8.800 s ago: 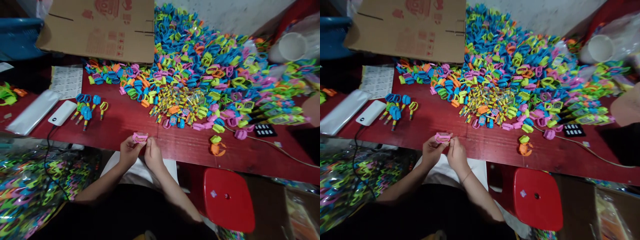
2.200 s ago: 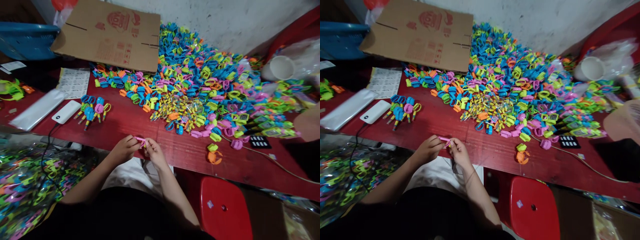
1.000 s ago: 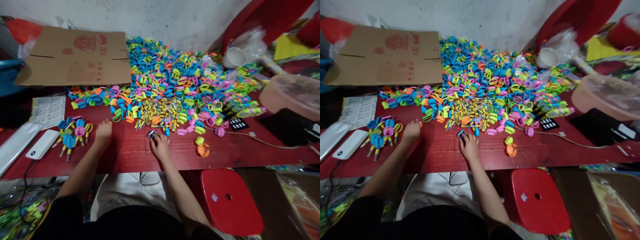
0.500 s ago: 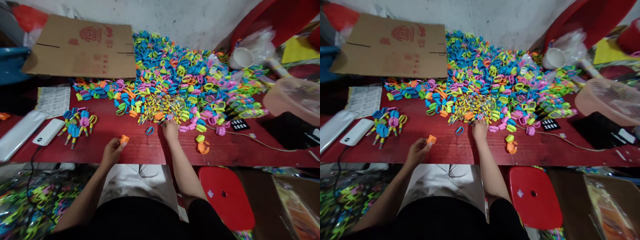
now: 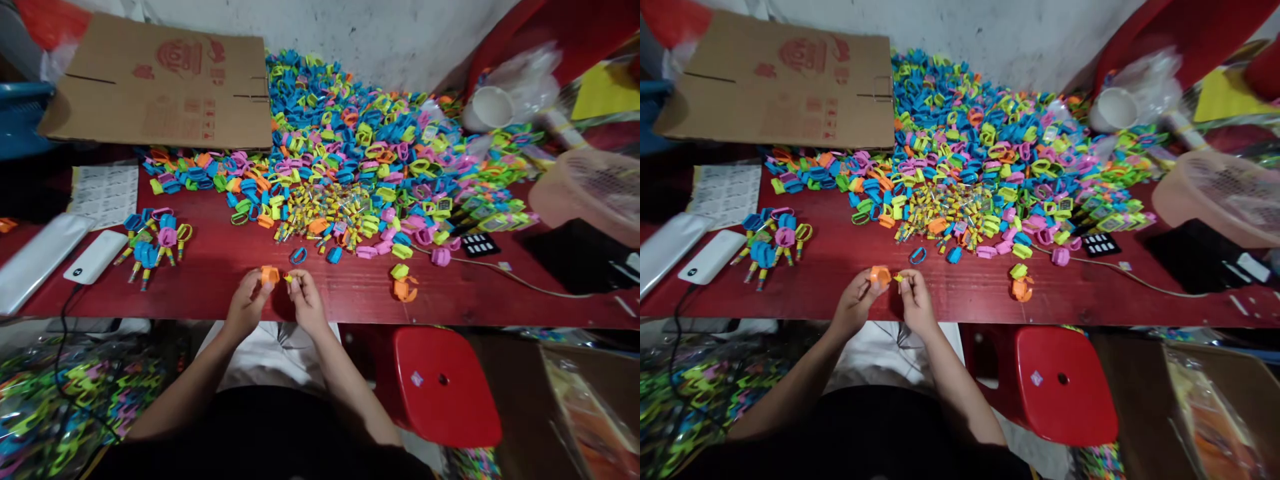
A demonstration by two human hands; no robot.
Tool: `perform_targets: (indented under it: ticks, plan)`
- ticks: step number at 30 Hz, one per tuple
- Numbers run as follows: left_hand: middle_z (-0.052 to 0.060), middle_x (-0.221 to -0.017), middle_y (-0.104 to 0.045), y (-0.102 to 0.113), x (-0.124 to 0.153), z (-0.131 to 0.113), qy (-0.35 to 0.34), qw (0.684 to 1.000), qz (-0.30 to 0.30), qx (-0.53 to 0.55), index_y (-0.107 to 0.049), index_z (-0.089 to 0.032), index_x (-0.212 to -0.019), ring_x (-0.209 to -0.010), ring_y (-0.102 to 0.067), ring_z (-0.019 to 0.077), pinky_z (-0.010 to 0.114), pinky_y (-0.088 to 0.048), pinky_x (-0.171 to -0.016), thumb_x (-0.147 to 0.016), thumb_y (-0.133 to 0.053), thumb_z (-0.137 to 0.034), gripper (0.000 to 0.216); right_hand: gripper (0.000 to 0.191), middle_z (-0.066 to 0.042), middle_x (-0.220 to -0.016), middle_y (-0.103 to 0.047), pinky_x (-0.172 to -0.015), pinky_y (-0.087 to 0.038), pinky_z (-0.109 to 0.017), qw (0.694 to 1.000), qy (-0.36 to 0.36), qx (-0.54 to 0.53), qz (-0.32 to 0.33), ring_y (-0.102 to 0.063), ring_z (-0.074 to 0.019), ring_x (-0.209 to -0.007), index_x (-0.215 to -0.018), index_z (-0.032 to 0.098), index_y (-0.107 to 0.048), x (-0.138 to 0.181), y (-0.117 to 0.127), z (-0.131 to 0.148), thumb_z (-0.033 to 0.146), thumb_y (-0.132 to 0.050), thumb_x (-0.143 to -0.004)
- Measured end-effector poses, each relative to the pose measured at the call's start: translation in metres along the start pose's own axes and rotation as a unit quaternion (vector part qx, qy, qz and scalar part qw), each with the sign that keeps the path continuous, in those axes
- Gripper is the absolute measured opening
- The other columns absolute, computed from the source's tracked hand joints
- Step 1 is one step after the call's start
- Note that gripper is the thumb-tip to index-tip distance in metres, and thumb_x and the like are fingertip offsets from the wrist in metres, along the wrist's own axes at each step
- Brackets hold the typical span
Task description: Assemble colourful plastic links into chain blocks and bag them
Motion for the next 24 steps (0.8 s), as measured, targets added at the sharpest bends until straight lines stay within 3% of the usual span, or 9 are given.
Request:
perform_targets:
  ticks: [3,8,13,18,21,24]
  plan:
    - [0.019,-0.151,-0.07,0.002,0.005,-0.016,-0.127,0.978,0.042,-0.159,-0.078,-0.019,-0.117,-0.143,-0.068,0.0294,0.049,-0.058,-0.125,-0.116,-0.057,-0.043,0.031,0.058,-0.002,-0.092,-0.069,-0.084,-0.056,-0.034,0.998,0.004,0.052,0.028,-0.067,-0.0211,-0.088,-0.111,0.027,-0.07,0.002,0.006,0.014,0.083,-0.053,-0.11]
    - [0.014,-0.126,-0.076,0.003,0.008,-0.031,-0.255,0.92,0.098,-0.28,-0.081,-0.019,-0.109,-0.112,-0.071,0.0256,0.041,-0.063,-0.103,-0.112,-0.056,-0.021,0.026,0.059,-0.003,-0.095,-0.072,-0.083,-0.054,-0.033,0.992,0.006,0.083,0.09,-0.065,-0.0207,-0.089,-0.107,0.024,-0.072,0.008,0.01,0.031,0.08,-0.052,-0.112]
    - [0.012,-0.124,-0.079,0.009,0.005,-0.039,-0.265,0.902,0.113,-0.323,-0.083,-0.02,-0.109,-0.109,-0.071,0.0257,0.04,-0.061,-0.097,-0.109,-0.056,-0.018,0.028,0.06,-0.001,-0.089,-0.069,-0.075,-0.05,-0.031,0.992,-0.007,0.083,0.092,-0.06,-0.0192,-0.08,-0.106,0.024,-0.074,0.011,0.01,0.027,0.081,-0.056,-0.109]
    - [0.013,-0.125,-0.08,0.011,0.008,-0.046,-0.279,0.89,0.132,-0.336,-0.085,-0.022,-0.113,-0.113,-0.074,0.0279,0.042,-0.063,-0.099,-0.108,-0.054,-0.014,0.032,0.056,-0.005,-0.091,-0.078,-0.079,-0.056,-0.036,0.997,-0.039,0.053,0.049,-0.069,-0.0248,-0.086,-0.098,0.025,-0.081,0.012,0.006,0.012,0.08,-0.068,-0.101]
    - [0.015,-0.128,-0.08,0.005,0.009,-0.04,-0.284,0.89,0.128,-0.333,-0.085,-0.021,-0.113,-0.117,-0.074,0.0291,0.046,-0.064,-0.105,-0.106,-0.057,-0.012,0.03,0.058,-0.007,-0.094,-0.083,-0.086,-0.061,-0.043,0.998,-0.049,0.038,0.022,-0.073,-0.0295,-0.091,-0.093,0.025,-0.085,0.013,0.002,0.001,0.081,-0.071,-0.099]
    - [0.014,-0.125,-0.081,0.015,-0.004,-0.029,-0.258,0.901,0.102,-0.334,-0.085,-0.023,-0.113,-0.116,-0.076,0.029,0.045,-0.065,-0.104,-0.105,-0.062,-0.019,0.025,0.059,-0.007,-0.093,-0.084,-0.089,-0.062,-0.045,0.997,-0.041,0.051,0.044,-0.076,-0.0304,-0.093,-0.099,0.026,-0.089,0.004,0.004,-0.008,0.082,-0.068,-0.102]
Point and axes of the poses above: each hand's wrist, its own x-axis away from the middle knuckle, its own y-axis out of the back of the hand, z = x × y, the point moved 4 cm from there along -x, towards the middle knuckle
